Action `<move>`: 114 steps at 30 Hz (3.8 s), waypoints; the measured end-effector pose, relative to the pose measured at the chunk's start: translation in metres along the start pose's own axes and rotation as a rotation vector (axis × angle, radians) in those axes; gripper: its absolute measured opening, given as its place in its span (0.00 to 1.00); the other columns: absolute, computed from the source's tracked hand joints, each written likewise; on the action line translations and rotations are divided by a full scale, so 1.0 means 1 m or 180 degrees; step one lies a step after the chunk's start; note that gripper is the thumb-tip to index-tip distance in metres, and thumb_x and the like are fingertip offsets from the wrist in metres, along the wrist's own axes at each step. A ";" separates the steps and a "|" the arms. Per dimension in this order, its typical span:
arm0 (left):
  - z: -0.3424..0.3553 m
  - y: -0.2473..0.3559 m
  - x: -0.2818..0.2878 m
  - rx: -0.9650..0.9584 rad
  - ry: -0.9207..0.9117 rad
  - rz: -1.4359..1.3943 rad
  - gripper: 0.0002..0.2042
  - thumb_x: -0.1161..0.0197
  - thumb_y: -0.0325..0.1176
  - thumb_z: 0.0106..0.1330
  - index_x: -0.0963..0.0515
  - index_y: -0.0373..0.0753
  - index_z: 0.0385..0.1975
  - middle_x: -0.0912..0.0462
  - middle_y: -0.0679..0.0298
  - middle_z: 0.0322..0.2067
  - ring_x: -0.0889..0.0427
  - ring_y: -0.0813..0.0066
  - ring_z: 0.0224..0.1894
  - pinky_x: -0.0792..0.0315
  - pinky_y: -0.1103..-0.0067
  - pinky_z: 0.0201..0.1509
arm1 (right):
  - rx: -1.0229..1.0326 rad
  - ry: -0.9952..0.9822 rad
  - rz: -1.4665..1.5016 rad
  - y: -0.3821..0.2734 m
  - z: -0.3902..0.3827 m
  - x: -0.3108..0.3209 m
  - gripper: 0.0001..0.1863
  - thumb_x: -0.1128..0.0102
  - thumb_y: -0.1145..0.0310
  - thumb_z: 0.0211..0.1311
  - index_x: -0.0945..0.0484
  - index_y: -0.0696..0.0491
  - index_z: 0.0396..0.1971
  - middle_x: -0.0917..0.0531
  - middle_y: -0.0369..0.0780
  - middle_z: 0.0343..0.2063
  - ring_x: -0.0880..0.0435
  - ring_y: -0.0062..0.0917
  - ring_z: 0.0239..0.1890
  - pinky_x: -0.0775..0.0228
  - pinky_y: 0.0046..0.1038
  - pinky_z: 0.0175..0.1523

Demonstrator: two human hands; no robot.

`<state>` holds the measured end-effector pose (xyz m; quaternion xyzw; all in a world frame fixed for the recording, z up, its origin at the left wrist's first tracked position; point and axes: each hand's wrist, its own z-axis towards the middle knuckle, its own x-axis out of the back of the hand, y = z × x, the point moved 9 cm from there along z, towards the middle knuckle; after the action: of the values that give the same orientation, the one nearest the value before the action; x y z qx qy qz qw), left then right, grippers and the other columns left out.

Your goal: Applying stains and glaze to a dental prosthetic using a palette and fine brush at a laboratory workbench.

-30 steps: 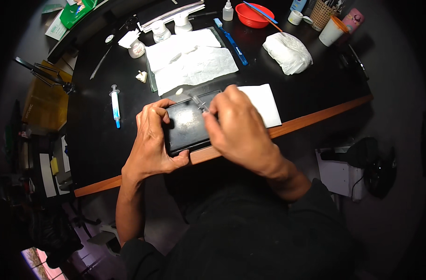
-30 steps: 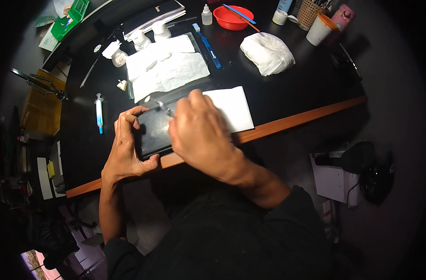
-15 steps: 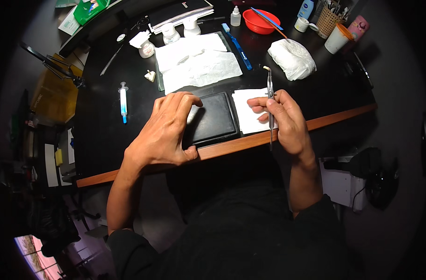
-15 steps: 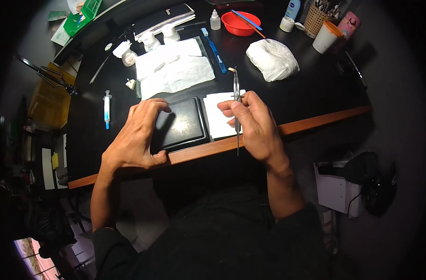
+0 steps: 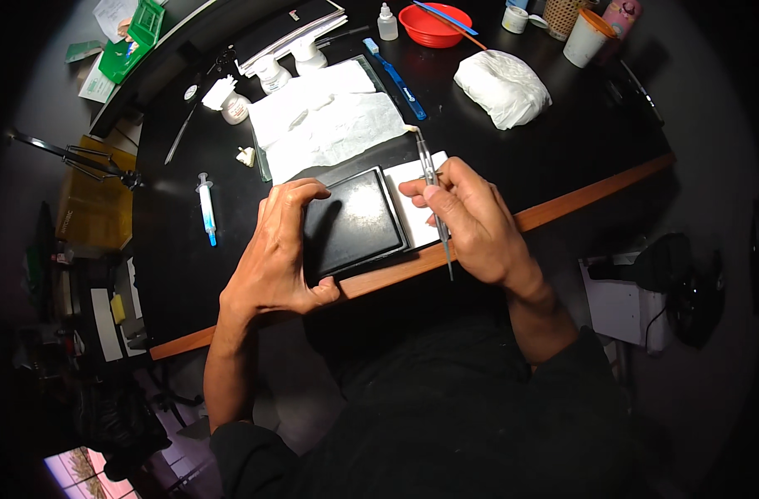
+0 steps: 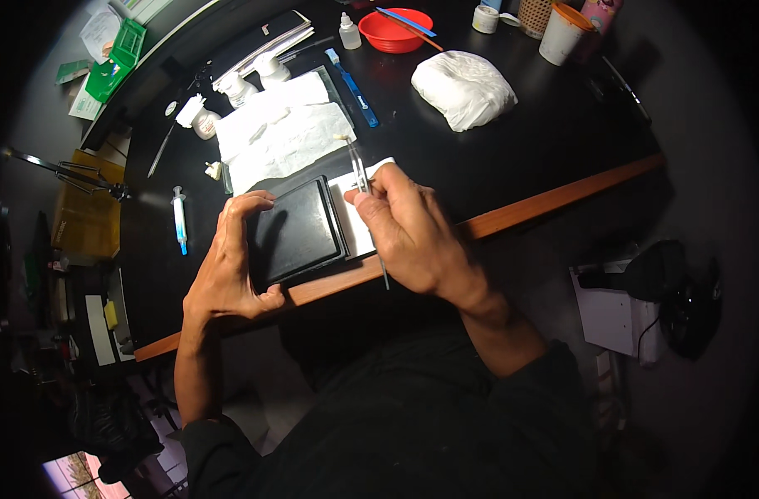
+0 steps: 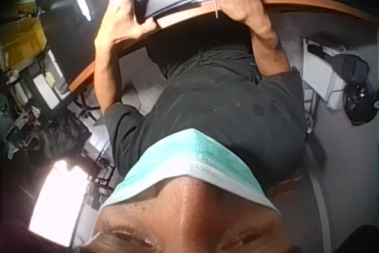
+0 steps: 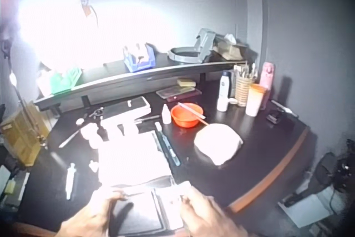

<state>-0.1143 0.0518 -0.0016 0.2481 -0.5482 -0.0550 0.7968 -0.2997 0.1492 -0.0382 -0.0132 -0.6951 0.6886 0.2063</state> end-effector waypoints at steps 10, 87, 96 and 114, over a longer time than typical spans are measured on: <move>0.001 0.000 0.005 0.0025 -0.0139 0.0132 0.42 0.29 0.39 0.37 0.33 0.34 0.59 0.27 0.49 0.52 0.29 0.49 0.59 0.36 0.61 0.64 | 0.0313 0.0639 0.0288 -0.008 -0.002 0.011 0.09 0.47 0.70 0.76 0.22 0.60 0.45 0.20 0.37 0.30 0.27 0.15 0.33 0.32 0.26 0.38; 0.027 -0.069 0.066 0.1459 0.1125 -0.1872 0.16 0.35 0.21 0.67 0.22 0.28 0.54 0.32 0.77 0.23 0.36 0.92 0.26 0.43 0.88 0.31 | 0.1440 0.1675 -0.1457 -0.109 0.094 0.269 0.07 0.29 0.73 0.63 0.14 0.55 0.40 0.12 0.35 0.34 0.16 0.17 0.37 0.22 0.23 0.45; 0.015 -0.096 0.087 0.1554 0.1835 -0.0542 0.08 0.33 0.21 0.63 0.17 0.28 0.40 0.33 0.74 0.15 0.38 0.90 0.19 0.46 0.85 0.24 | 0.0006 0.2353 -0.2267 -0.116 0.216 0.494 0.07 0.30 0.71 0.55 0.11 0.54 0.34 0.09 0.41 0.34 0.10 0.23 0.37 0.20 0.26 0.47; 0.029 -0.076 0.083 0.1624 0.1394 -0.0229 0.07 0.30 0.20 0.58 0.18 0.28 0.35 0.31 0.71 0.14 0.40 0.87 0.15 0.49 0.81 0.21 | -0.1359 0.3021 -0.3849 -0.074 0.302 0.504 0.22 0.26 0.68 0.56 0.15 0.58 0.51 0.13 0.52 0.51 0.14 0.43 0.58 0.20 0.39 0.61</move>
<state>-0.0939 -0.0538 0.0418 0.4646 -0.3511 0.1104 0.8054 -0.8333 0.0105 0.1791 0.0352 -0.5366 0.2303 0.8110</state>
